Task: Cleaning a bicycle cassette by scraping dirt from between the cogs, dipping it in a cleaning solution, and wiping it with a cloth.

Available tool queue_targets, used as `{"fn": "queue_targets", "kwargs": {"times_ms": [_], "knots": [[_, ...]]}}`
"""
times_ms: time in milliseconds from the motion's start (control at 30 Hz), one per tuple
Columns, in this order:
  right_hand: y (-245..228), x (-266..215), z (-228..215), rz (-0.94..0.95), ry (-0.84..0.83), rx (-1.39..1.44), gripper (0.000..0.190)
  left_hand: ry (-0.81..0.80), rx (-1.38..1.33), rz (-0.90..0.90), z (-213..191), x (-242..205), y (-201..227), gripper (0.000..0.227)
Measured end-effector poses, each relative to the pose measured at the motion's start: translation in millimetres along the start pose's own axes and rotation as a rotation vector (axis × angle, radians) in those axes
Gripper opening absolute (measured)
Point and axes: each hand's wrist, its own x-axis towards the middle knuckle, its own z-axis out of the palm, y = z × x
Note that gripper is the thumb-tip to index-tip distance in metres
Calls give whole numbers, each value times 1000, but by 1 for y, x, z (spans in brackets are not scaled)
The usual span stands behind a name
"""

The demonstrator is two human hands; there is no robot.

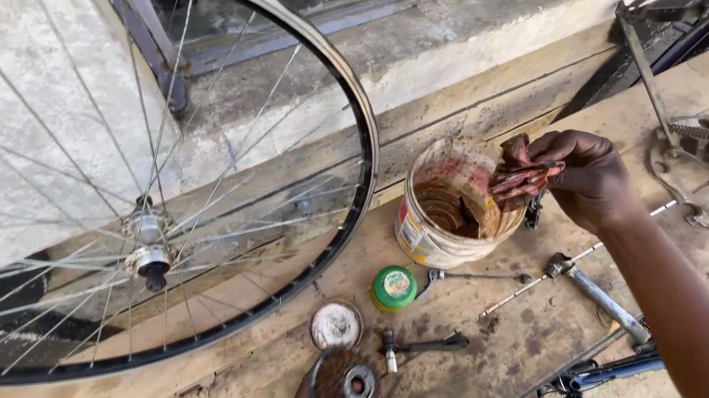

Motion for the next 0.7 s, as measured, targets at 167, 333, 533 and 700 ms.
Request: {"fn": "queue_targets", "kwargs": {"times_ms": [167,333,533,700], "knots": [[7,-41,92,-123,-60,25,26,-145,-97,215,55,-1,38,70],[0,-78,232,10,-188,-85,11,-263,-45,322,30,-38,75,66],[20,-101,353,-22,-442,-921,50,-308,4,451,-37,-88,108,58],[30,-133,436,-187,-559,-973,47,-268,32,416,-98,-125,128,58]]}}
